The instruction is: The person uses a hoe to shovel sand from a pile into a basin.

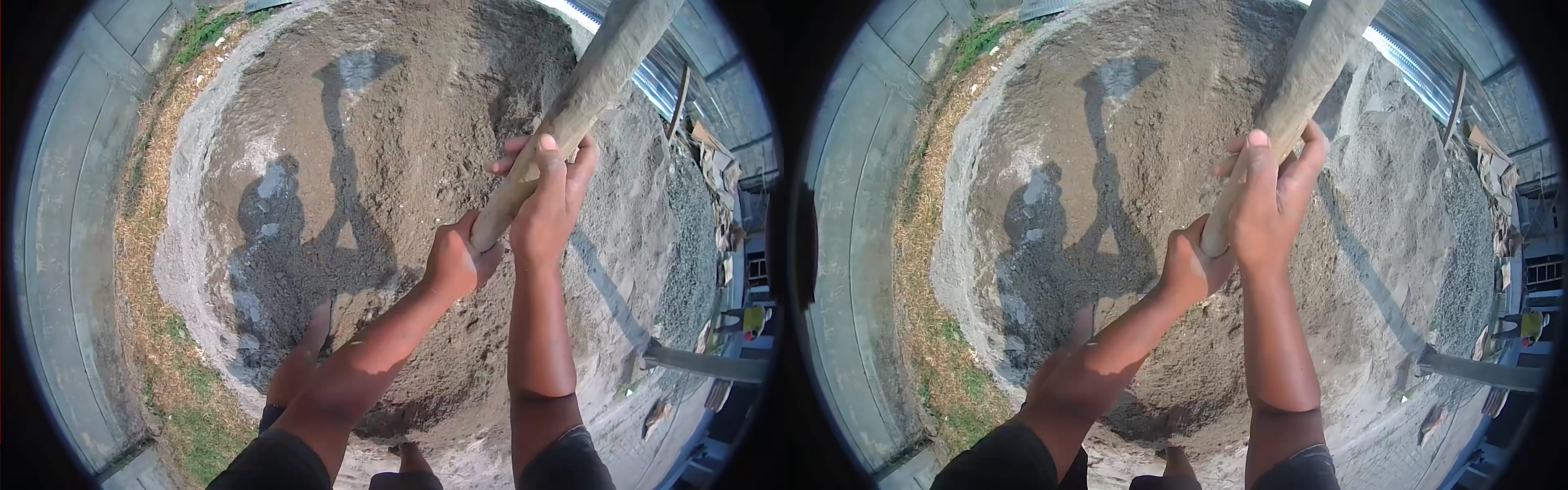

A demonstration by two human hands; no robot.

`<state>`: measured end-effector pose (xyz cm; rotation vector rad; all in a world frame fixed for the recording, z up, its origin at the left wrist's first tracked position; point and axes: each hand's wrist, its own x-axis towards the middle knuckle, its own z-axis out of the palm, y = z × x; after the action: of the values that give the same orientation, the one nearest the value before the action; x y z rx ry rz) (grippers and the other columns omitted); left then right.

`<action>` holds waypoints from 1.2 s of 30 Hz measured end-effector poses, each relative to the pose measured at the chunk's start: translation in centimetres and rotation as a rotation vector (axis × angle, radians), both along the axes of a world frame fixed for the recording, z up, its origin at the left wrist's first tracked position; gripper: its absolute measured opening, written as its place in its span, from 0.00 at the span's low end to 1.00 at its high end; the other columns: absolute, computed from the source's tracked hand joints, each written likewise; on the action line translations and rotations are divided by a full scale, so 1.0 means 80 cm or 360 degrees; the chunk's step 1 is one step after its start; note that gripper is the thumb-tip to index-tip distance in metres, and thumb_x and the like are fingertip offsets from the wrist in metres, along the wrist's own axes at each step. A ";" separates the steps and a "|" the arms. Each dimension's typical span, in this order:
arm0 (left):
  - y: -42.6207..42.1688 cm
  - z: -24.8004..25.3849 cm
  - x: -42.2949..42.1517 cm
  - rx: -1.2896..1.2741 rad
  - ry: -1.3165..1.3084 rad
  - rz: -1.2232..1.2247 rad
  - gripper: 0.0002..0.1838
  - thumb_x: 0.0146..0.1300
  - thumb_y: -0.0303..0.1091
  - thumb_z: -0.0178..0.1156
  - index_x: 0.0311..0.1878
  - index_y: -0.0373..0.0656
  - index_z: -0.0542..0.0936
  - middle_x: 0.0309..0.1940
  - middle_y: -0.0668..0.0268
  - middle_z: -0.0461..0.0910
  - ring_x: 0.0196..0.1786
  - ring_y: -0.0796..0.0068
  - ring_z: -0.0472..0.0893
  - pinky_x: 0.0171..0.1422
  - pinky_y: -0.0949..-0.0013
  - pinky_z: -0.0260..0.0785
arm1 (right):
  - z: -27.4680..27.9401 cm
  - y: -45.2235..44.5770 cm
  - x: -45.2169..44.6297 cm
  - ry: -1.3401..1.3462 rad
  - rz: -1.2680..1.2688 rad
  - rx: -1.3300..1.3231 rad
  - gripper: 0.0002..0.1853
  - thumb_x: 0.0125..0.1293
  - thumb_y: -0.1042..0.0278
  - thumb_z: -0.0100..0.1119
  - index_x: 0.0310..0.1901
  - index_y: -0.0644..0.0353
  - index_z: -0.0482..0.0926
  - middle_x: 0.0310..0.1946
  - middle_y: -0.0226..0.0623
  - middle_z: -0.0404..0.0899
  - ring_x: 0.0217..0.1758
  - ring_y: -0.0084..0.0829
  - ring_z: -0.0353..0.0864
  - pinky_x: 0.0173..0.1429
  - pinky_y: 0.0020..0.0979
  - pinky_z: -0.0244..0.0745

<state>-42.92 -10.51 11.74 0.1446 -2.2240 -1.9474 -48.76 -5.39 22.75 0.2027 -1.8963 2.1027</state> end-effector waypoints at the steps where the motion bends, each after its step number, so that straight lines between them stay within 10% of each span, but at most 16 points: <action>1: -0.018 0.025 -0.067 0.0093 0.0180 0.0023 0.15 0.53 0.34 0.66 0.42 0.36 0.78 0.29 0.49 0.83 0.36 0.48 0.85 0.39 0.58 0.76 | 0.020 -0.021 -0.051 0.0265 -0.0088 0.0170 0.25 0.75 0.55 0.50 0.63 0.64 0.58 0.35 0.43 0.78 0.29 0.28 0.81 0.35 0.29 0.76; 7: -0.135 0.058 -0.317 -0.0056 0.0455 0.0147 0.21 0.56 0.40 0.67 0.46 0.33 0.79 0.34 0.58 0.85 0.37 0.69 0.84 0.43 0.63 0.74 | 0.033 -0.134 -0.288 0.0217 -0.0083 0.0727 0.27 0.75 0.50 0.49 0.63 0.61 0.58 0.36 0.45 0.76 0.27 0.34 0.82 0.28 0.33 0.79; 9: -0.158 0.004 -0.321 -0.0321 -0.0202 0.0212 0.19 0.55 0.36 0.61 0.47 0.33 0.81 0.42 0.47 0.84 0.46 0.53 0.85 0.50 0.58 0.76 | -0.044 -0.164 -0.330 -0.0091 -0.0028 0.0879 0.27 0.74 0.49 0.49 0.63 0.62 0.58 0.35 0.45 0.76 0.27 0.35 0.82 0.28 0.33 0.79; 13: -0.153 -0.171 -0.228 0.0348 -0.0865 0.0232 0.17 0.54 0.36 0.61 0.41 0.31 0.81 0.38 0.47 0.85 0.41 0.55 0.86 0.44 0.59 0.76 | -0.319 -0.192 -0.341 -0.0547 -0.0038 0.1553 0.33 0.72 0.50 0.49 0.64 0.74 0.57 0.46 0.61 0.79 0.36 0.48 0.87 0.41 0.43 0.83; 24: 0.008 -0.304 0.134 0.0018 -0.0806 0.0225 0.17 0.55 0.36 0.60 0.42 0.32 0.79 0.33 0.44 0.83 0.38 0.46 0.85 0.41 0.55 0.75 | -0.437 -0.020 0.044 -0.0979 0.0113 0.1459 0.30 0.74 0.44 0.46 0.55 0.71 0.63 0.40 0.64 0.80 0.38 0.57 0.85 0.42 0.46 0.80; 28: 0.045 -0.233 0.313 -0.0041 -0.1151 -0.0022 0.12 0.56 0.32 0.62 0.40 0.34 0.78 0.31 0.49 0.83 0.35 0.50 0.85 0.38 0.56 0.75 | -0.373 0.044 0.242 -0.1379 0.0118 0.0915 0.25 0.70 0.52 0.54 0.53 0.68 0.65 0.34 0.59 0.81 0.38 0.56 0.84 0.45 0.47 0.77; 30: 0.069 -0.192 0.399 0.0036 -0.1051 -0.0037 0.10 0.61 0.32 0.64 0.39 0.34 0.79 0.29 0.56 0.84 0.33 0.70 0.84 0.35 0.62 0.72 | -0.395 0.082 0.347 -0.1378 0.0053 0.0757 0.23 0.67 0.59 0.60 0.53 0.67 0.65 0.34 0.58 0.80 0.38 0.55 0.84 0.46 0.47 0.76; 31: 0.077 -0.174 0.431 0.0057 -0.1122 -0.0066 0.10 0.61 0.31 0.64 0.39 0.33 0.79 0.29 0.56 0.84 0.34 0.70 0.84 0.35 0.62 0.72 | -0.296 0.079 0.357 -0.1946 0.0103 0.0562 0.23 0.63 0.65 0.62 0.54 0.66 0.64 0.33 0.57 0.80 0.37 0.52 0.84 0.44 0.46 0.77; 36: 0.098 -0.142 0.524 0.0050 -0.1038 -0.0159 0.11 0.60 0.31 0.65 0.40 0.34 0.79 0.31 0.56 0.85 0.36 0.67 0.85 0.38 0.62 0.74 | -0.273 0.111 0.473 -0.1939 -0.0037 0.0767 0.23 0.58 0.72 0.62 0.53 0.65 0.64 0.31 0.51 0.79 0.34 0.45 0.84 0.40 0.43 0.78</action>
<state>-1.01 -2.66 0.34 0.7895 -2.6106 -2.2209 -10.95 3.51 0.94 -1.2646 -2.9457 1.7924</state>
